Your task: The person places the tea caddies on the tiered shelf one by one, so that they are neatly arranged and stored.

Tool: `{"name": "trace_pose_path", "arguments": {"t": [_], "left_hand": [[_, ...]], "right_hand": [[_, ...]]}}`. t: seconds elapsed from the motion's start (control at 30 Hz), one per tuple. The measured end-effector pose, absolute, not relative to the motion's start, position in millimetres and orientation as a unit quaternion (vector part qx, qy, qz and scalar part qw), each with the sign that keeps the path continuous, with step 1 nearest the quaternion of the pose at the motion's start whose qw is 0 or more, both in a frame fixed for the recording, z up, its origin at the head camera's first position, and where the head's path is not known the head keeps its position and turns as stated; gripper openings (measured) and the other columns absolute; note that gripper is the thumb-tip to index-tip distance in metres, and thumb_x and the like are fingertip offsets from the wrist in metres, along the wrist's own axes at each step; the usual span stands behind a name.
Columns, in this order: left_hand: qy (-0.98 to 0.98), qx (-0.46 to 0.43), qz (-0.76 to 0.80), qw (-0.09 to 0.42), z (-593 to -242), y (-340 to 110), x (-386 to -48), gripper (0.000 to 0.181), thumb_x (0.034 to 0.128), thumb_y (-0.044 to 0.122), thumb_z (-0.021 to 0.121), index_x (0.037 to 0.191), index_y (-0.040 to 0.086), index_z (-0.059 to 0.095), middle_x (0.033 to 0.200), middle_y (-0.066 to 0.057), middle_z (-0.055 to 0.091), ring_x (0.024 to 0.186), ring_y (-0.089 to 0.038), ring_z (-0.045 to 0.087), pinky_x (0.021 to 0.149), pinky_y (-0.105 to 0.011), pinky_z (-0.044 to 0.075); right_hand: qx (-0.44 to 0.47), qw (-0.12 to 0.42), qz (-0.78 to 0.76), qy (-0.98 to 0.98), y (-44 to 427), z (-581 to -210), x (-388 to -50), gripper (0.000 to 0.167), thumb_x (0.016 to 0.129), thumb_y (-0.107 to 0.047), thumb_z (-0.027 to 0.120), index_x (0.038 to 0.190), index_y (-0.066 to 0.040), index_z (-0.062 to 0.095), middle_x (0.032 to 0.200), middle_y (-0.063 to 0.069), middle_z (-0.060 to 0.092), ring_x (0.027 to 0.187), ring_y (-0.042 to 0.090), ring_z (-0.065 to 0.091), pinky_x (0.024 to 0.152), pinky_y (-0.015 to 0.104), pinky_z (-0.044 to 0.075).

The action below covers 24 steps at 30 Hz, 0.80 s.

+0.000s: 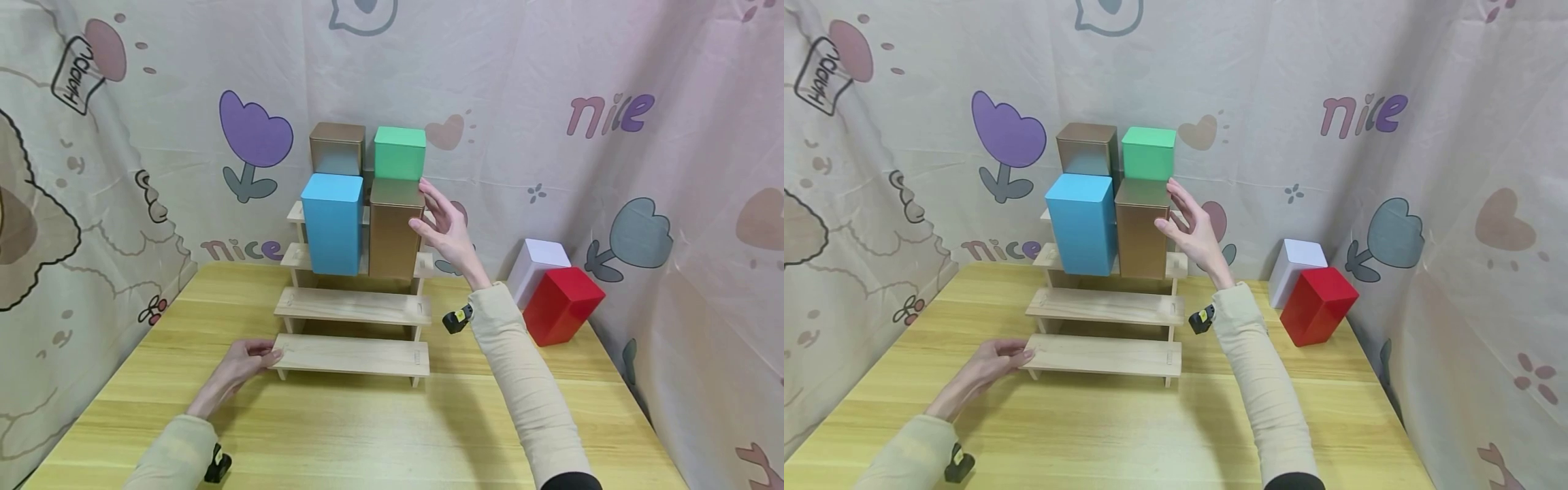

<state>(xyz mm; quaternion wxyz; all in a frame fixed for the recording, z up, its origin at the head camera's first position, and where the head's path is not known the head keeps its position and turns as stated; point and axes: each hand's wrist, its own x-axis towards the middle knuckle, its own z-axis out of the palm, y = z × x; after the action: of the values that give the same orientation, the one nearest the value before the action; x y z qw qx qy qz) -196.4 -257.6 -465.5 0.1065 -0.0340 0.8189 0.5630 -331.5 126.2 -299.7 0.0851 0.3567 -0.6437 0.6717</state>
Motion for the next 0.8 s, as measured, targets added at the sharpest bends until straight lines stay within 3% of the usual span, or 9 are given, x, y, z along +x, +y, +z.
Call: {"name": "trace_pose_path", "arguments": {"t": [0.8], "left_hand": [[0.828,-0.031,0.55,0.105,-463.5,-257.6,-194.5,0.057,0.0991,0.014,0.063,0.139,-0.021,0.041,0.133,-0.038,0.054,0.101,-0.017,0.066,0.088,-0.033,0.061]], "right_hand": [[0.369,0.092,0.671,-0.636,126.5,-301.8,-328.6,0.072,0.09,0.02,0.057,0.155,0.004,0.029,0.17,0.013,0.017,0.158,0.023,0.017,0.126,0.057,0.021]]}}
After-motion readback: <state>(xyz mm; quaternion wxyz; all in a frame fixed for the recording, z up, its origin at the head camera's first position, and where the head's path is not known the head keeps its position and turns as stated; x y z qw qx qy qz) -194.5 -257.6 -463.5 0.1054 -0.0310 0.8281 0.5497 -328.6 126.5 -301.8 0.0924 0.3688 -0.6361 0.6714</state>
